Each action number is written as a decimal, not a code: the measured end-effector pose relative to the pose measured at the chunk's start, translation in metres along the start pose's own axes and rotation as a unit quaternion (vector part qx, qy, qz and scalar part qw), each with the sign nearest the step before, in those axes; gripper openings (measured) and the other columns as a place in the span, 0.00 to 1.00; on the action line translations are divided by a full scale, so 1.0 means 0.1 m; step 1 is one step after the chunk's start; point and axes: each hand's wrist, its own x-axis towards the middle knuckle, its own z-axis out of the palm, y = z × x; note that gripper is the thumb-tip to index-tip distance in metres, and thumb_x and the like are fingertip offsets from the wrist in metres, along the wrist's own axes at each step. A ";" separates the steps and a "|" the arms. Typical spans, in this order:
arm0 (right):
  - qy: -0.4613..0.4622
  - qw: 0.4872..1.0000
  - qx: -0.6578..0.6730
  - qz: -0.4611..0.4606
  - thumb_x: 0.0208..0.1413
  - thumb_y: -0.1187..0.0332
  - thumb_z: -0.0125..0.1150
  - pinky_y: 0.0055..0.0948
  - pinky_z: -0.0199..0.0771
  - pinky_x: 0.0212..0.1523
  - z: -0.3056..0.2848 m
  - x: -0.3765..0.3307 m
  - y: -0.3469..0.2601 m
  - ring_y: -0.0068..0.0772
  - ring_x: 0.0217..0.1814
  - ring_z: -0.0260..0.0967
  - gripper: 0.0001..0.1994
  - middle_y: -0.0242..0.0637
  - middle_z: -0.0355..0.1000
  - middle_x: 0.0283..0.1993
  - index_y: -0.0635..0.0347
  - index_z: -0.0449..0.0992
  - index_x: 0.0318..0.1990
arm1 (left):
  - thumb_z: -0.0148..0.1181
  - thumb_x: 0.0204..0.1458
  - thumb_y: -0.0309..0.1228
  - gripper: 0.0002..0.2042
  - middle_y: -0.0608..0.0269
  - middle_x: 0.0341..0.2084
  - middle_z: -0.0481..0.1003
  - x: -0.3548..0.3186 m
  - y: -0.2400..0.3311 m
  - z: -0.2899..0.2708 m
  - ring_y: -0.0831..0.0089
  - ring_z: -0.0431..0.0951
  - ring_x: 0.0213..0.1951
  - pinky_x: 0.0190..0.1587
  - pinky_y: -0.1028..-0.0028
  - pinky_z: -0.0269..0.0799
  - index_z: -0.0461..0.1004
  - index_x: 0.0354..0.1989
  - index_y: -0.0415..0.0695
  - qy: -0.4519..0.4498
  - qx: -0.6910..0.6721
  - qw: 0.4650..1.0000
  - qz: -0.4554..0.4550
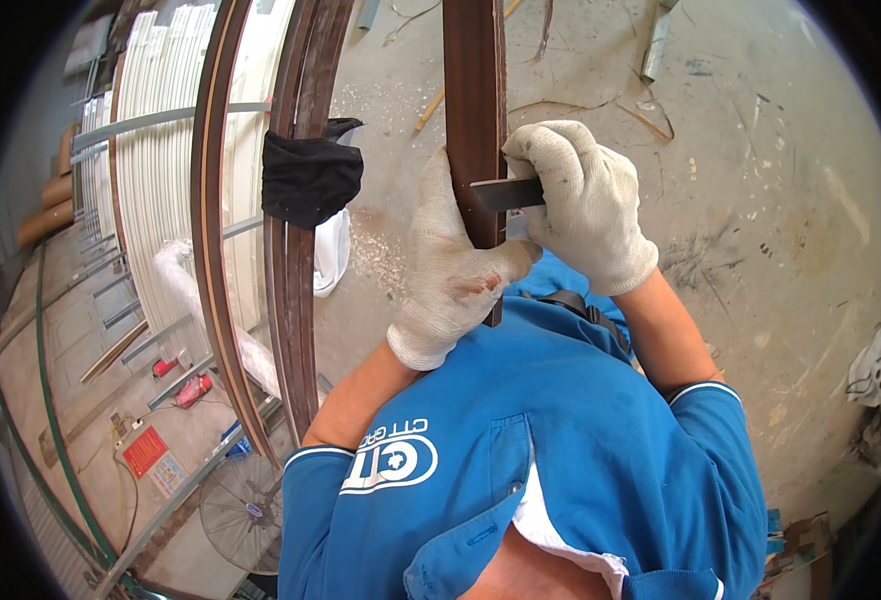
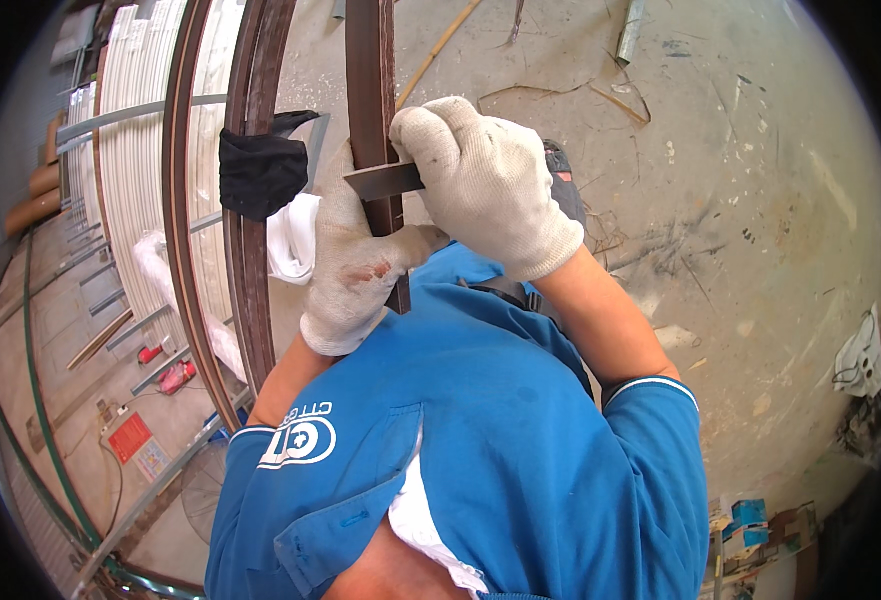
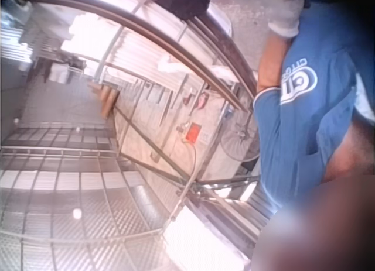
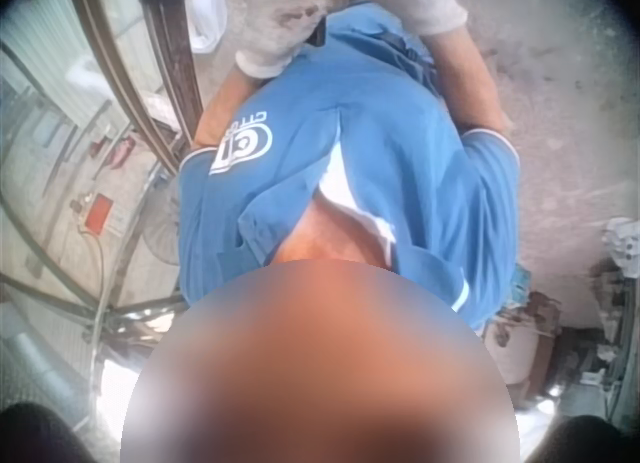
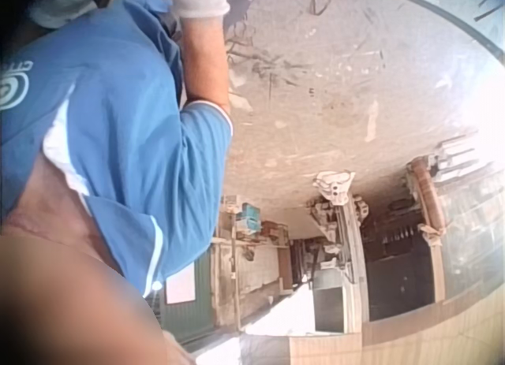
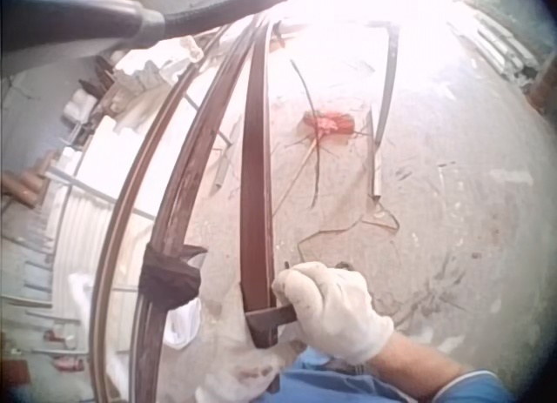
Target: The person wipes long, curved metal frames with a black cloth and then scrapes them with a small metal tool. The person handles the frames one at a time, wiping and scraping along their length in a workshop setting.
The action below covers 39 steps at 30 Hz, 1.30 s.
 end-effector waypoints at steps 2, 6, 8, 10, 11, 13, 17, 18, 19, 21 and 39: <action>0.026 1.000 -0.009 -0.001 0.45 0.77 0.66 0.32 0.80 0.31 0.02 0.00 0.06 0.37 0.32 0.78 0.16 0.35 0.75 0.39 0.55 0.75 0.44 | 0.73 0.43 0.27 0.38 0.52 0.48 0.74 0.01 -0.01 -0.03 0.68 0.76 0.48 0.52 0.71 0.74 0.62 0.64 0.35 -0.002 0.019 1.000 0.009; 0.102 0.994 0.013 0.034 0.45 0.87 0.61 0.30 0.78 0.33 -0.04 0.09 0.23 0.36 0.31 0.77 0.17 0.39 0.75 0.37 0.60 0.75 0.43 | 0.75 0.40 0.31 0.41 0.49 0.48 0.74 -0.03 -0.05 -0.06 0.63 0.76 0.50 0.54 0.69 0.73 0.62 0.64 0.33 0.036 0.051 0.998 -0.007; 0.129 0.985 0.038 0.111 0.55 0.86 0.60 0.24 0.76 0.35 -0.10 0.12 0.28 0.24 0.34 0.75 0.10 0.38 0.76 0.35 0.64 0.76 0.42 | 0.75 0.39 0.30 0.41 0.48 0.48 0.73 -0.06 -0.06 -0.06 0.63 0.76 0.50 0.54 0.69 0.72 0.61 0.64 0.33 0.036 0.000 0.999 0.009; 0.053 0.953 0.190 0.229 0.57 0.84 0.63 0.22 0.75 0.35 -0.16 0.11 0.27 0.20 0.34 0.74 0.07 0.37 0.77 0.34 0.64 0.79 0.41 | 0.74 0.39 0.30 0.41 0.48 0.48 0.73 -0.05 -0.06 -0.06 0.63 0.75 0.49 0.54 0.69 0.72 0.61 0.64 0.32 0.053 0.042 0.998 0.009; 0.032 0.959 0.207 0.189 0.56 0.82 0.65 0.24 0.77 0.36 -0.16 0.09 0.24 0.23 0.35 0.77 0.07 0.38 0.79 0.35 0.64 0.80 0.41 | 0.73 0.39 0.29 0.41 0.49 0.47 0.73 -0.03 -0.05 -0.06 0.63 0.75 0.49 0.54 0.69 0.72 0.61 0.65 0.33 0.051 0.054 0.997 0.015; 0.012 0.966 0.215 0.143 0.54 0.79 0.68 0.27 0.82 0.36 -0.13 0.05 0.15 0.30 0.37 0.82 0.08 0.39 0.81 0.37 0.63 0.81 0.42 | 0.71 0.39 0.27 0.40 0.50 0.47 0.72 0.02 -0.03 -0.04 0.65 0.75 0.49 0.54 0.69 0.72 0.61 0.65 0.33 0.041 0.073 0.996 0.021; 0.016 0.986 0.147 0.078 0.49 0.84 0.66 0.27 0.79 0.35 -0.09 0.00 0.00 0.31 0.36 0.80 0.14 0.39 0.81 0.40 0.60 0.83 0.43 | 0.70 0.39 0.23 0.39 0.53 0.46 0.72 0.04 0.02 0.00 0.69 0.74 0.48 0.53 0.70 0.73 0.62 0.64 0.34 0.030 -0.005 1.000 0.004; 0.014 0.988 0.133 0.077 0.47 0.84 0.65 0.28 0.80 0.35 -0.09 0.01 -0.02 0.32 0.36 0.81 0.16 0.39 0.81 0.40 0.59 0.83 0.43 | 0.70 0.39 0.23 0.38 0.54 0.46 0.72 0.04 0.03 0.00 0.70 0.74 0.48 0.53 0.70 0.73 0.62 0.64 0.35 0.036 -0.009 0.999 -0.007; 0.015 0.990 0.120 0.076 0.45 0.85 0.65 0.29 0.80 0.35 -0.09 0.01 -0.04 0.34 0.36 0.81 0.17 0.39 0.81 0.40 0.59 0.83 0.43 | 0.70 0.39 0.23 0.38 0.55 0.46 0.72 0.03 0.03 0.00 0.71 0.74 0.48 0.52 0.71 0.73 0.62 0.64 0.35 0.034 -0.005 0.999 -0.014; 0.006 0.994 0.085 0.064 0.42 0.78 0.67 0.30 0.81 0.35 -0.12 0.04 -0.06 0.37 0.36 0.81 0.16 0.38 0.80 0.39 0.56 0.82 0.43 | 0.70 0.40 0.23 0.37 0.57 0.45 0.72 0.02 0.01 0.00 0.72 0.74 0.47 0.51 0.72 0.73 0.62 0.63 0.35 0.031 -0.008 0.999 -0.005; 0.006 0.997 0.059 0.059 0.47 0.75 0.68 0.34 0.79 0.32 -0.10 0.16 0.15 0.39 0.30 0.78 0.10 0.37 0.77 0.35 0.57 0.79 0.39 | 0.70 0.44 0.25 0.39 0.48 0.52 0.72 0.03 -0.05 -0.02 0.66 0.75 0.52 0.58 0.69 0.71 0.59 0.66 0.30 0.037 0.048 0.997 0.046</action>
